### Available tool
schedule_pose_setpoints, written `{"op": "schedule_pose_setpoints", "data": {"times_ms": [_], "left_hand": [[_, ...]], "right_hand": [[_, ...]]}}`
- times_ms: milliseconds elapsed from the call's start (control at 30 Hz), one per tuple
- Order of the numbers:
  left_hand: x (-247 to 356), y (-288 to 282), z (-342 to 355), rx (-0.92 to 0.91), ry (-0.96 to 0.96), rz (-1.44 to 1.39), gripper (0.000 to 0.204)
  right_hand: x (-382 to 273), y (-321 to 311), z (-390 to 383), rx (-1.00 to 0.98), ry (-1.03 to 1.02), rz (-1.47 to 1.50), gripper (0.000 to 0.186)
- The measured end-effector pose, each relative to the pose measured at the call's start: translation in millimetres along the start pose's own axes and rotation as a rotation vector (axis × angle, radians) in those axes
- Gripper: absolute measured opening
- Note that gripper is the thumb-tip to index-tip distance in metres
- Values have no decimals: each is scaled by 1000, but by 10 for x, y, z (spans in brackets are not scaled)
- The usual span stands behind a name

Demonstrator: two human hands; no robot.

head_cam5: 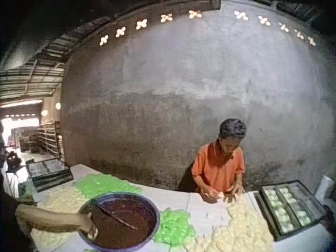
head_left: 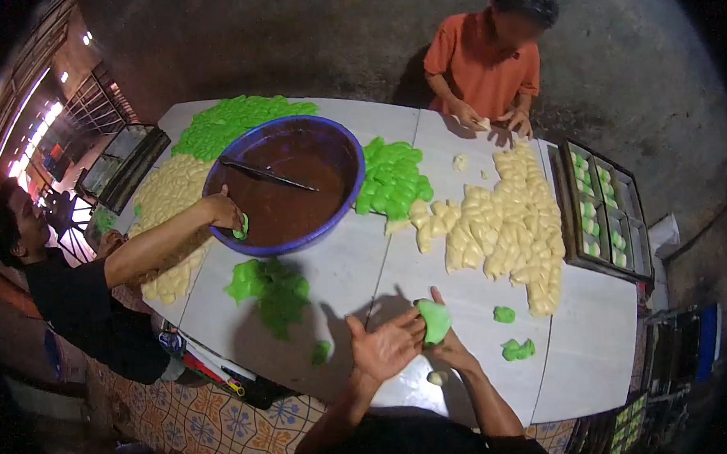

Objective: The person takes pieces of white dough, flattens them, adds a scoop of dark chocolate filling from a large bowl, and folds the dough into a ball before placing it onto a metal tray. The person works alongside other people at a large table filled with white and green dough pieces.

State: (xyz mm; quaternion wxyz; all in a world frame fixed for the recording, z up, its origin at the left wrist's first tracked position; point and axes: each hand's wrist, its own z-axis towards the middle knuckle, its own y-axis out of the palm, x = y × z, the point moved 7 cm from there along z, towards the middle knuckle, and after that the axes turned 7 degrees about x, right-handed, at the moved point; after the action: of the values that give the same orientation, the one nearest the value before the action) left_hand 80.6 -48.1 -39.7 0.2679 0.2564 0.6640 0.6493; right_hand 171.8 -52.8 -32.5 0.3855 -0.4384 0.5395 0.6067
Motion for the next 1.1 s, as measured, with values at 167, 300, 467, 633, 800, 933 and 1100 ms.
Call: {"op": "schedule_pose_setpoints", "data": {"times_ms": [167,300,467,633,800,933,1100], "left_hand": [[2316,387,871,300,645,1155,77],[3466,182,1404,840,733,2125,76],[3194,-104,1426,1096,10,1963,85],[2621,708,1127,905,344,1881,90],[714,423,531,311,-37,827,83],[263,148,74,653,352,948,59],[-117,332,-160,470,452,1600,38]], "right_hand": [[202,-203,144,198,71,71,125],[318,-116,183,219,-19,62,107],[400,-37,242,154,-54,56,81],[291,-68,293,196,-162,122,74],[521,-83,226,430,345,700,39],[258,-291,-117,649,195,192,17],[-236,-155,-594,385,-396,-780,34]]}}
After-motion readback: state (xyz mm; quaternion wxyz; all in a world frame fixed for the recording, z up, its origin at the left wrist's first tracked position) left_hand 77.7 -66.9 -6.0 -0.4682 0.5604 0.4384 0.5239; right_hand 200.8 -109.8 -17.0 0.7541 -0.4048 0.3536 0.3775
